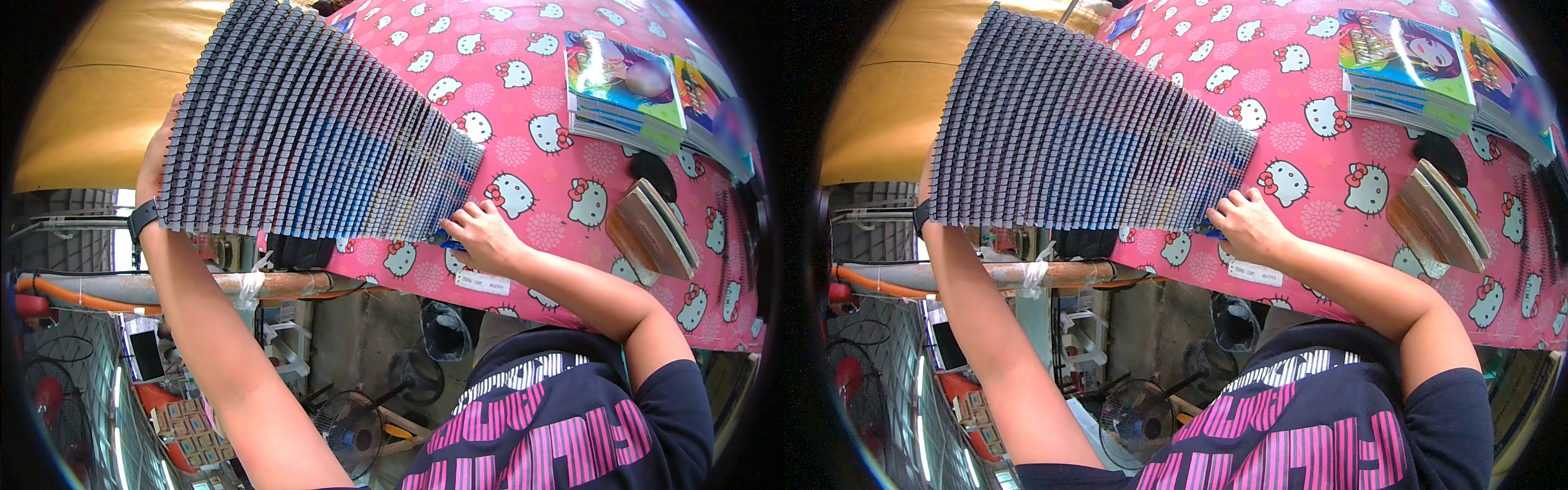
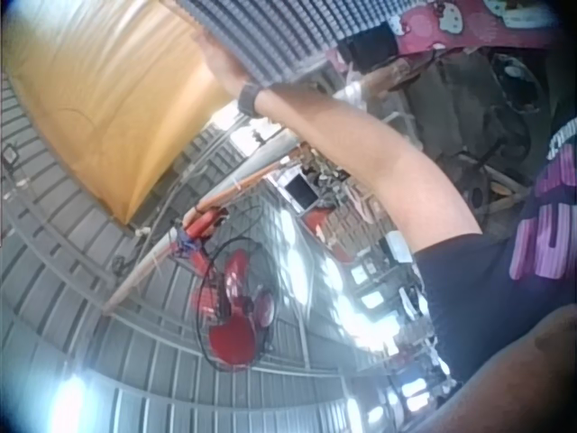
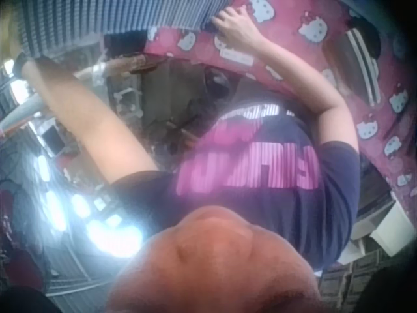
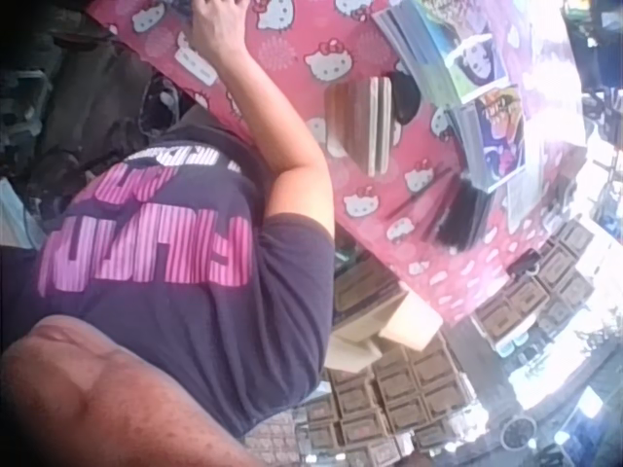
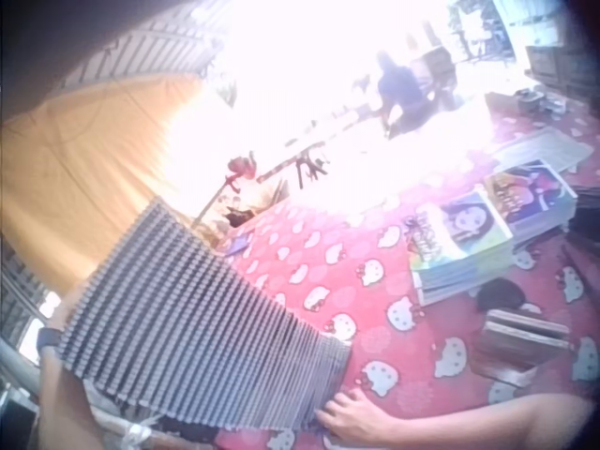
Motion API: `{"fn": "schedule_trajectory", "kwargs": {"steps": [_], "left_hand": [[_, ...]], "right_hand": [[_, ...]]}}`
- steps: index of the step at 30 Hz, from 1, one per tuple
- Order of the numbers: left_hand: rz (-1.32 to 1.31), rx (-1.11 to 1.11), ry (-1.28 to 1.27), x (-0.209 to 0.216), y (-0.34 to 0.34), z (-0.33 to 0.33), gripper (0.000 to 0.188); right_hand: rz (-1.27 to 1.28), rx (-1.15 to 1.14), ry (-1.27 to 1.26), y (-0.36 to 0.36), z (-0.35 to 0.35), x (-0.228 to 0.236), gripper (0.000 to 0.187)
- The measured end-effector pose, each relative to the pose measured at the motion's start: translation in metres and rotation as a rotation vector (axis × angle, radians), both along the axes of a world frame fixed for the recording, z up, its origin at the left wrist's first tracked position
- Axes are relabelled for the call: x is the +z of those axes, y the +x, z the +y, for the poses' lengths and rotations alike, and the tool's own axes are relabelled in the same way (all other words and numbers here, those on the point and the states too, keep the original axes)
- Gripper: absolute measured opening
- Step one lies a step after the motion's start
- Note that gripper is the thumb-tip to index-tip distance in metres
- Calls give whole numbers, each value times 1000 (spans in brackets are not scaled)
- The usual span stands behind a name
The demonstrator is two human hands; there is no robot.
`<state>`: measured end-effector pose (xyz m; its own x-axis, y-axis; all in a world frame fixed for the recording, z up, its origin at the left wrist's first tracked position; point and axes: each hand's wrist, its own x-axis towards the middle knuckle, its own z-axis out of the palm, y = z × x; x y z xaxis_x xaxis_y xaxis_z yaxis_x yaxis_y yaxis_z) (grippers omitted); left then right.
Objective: The person uses pliers to crimp and trim the ends of metal spiral bindings on a stack of notebooks.
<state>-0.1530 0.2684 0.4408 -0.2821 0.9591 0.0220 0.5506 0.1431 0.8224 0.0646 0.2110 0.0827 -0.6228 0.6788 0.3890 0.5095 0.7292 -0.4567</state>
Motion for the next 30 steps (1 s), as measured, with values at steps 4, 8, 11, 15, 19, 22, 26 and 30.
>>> {"fn": "schedule_trajectory", "kwargs": {"steps": [4, 8, 11, 15, 19, 22, 26, 30], "left_hand": [[17, -10, -10, 2, 4, 1, 53], [-7, 14, 13, 0, 3, -2, 54], [-1, 71, 53, -2, 17, -5, 54], [-49, 65, 38, -4, 18, -6, 52], [18, 19, 20, 0, 5, -4, 53], [49, 39, 30, -1, 4, -4, 55], [71, 85, 28, -3, 24, -7, 56], [37, 82, 20, -3, 17, -6, 56]], "right_hand": [[157, 151, -389, 0, 13, -10, 38], [215, 353, -1625, 5, 36, 5, 43], [124, 291, -1108, -1, 27, -2, 42], [-91, 29, -74, 2, 9, 3, 45], [-114, 54, -28, 2, 7, 3, 51], [-94, 38, 16, 0, 5, 3, 48], [-87, 51, -4, -2, 5, 0, 44], [-16, 213, -690, 2, 27, 4, 37]]}}
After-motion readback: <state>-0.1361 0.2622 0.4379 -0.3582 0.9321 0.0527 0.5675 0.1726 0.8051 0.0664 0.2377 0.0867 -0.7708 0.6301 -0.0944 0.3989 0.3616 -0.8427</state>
